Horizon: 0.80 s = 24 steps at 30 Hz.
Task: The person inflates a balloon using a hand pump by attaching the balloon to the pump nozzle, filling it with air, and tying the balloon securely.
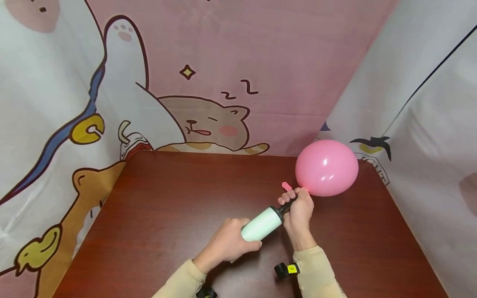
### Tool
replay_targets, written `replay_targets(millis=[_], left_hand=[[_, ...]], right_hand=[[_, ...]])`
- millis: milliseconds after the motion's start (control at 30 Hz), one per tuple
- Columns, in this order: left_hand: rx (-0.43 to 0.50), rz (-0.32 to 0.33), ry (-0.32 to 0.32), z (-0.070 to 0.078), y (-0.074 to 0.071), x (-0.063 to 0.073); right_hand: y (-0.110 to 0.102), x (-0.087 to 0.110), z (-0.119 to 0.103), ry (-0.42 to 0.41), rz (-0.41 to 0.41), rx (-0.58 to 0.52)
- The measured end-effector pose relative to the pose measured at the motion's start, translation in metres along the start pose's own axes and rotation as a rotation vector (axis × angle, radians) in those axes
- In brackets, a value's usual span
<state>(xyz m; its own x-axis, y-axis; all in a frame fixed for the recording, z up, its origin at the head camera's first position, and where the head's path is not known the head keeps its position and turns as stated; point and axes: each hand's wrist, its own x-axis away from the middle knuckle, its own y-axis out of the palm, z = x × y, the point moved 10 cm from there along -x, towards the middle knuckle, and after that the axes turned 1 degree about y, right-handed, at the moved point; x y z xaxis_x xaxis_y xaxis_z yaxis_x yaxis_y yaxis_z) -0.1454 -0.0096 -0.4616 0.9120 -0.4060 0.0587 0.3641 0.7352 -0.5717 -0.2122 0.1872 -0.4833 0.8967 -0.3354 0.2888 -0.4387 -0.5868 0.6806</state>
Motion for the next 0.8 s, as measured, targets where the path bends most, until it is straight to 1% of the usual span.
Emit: replay_targets(millis=[67, 133, 267, 333, 433, 533, 600, 667, 700, 800], left_hand=[[0.026, 0.011, -0.004, -0.001, 0.003, -0.001], [0.043, 0.013, 0.002, -0.002, 0.005, -0.002], [0.084, -0.019, 0.013, -0.004, 0.008, 0.000], [0.099, -0.041, 0.015, -0.006, 0.008, 0.002], [0.109, -0.071, 0.022, -0.008, 0.005, 0.009], [0.102, -0.093, 0.033, -0.008, -0.002, 0.017], [0.098, -0.101, 0.043, -0.008, -0.006, 0.021], [0.093, -0.101, 0.051, -0.007, -0.010, 0.022], [0.084, -0.095, 0.057, -0.006, -0.011, 0.021], [0.057, -0.067, 0.062, -0.004, -0.013, 0.018]], right_hand=[[0.001, 0.000, 0.002, -0.001, -0.016, 0.018], [0.000, -0.001, -0.002, -0.006, -0.023, 0.039], [-0.003, -0.004, -0.016, -0.013, -0.025, 0.053], [-0.006, -0.008, -0.028, -0.019, -0.017, 0.030], [-0.009, -0.018, -0.053, -0.041, -0.002, -0.027], [-0.011, -0.024, -0.080, -0.075, 0.003, -0.086], [-0.010, -0.027, -0.092, -0.095, 0.000, -0.110], [-0.009, -0.027, -0.095, -0.108, -0.005, -0.119], [-0.008, -0.026, -0.093, -0.109, -0.010, -0.120], [-0.005, -0.021, -0.076, -0.096, -0.026, -0.098]])
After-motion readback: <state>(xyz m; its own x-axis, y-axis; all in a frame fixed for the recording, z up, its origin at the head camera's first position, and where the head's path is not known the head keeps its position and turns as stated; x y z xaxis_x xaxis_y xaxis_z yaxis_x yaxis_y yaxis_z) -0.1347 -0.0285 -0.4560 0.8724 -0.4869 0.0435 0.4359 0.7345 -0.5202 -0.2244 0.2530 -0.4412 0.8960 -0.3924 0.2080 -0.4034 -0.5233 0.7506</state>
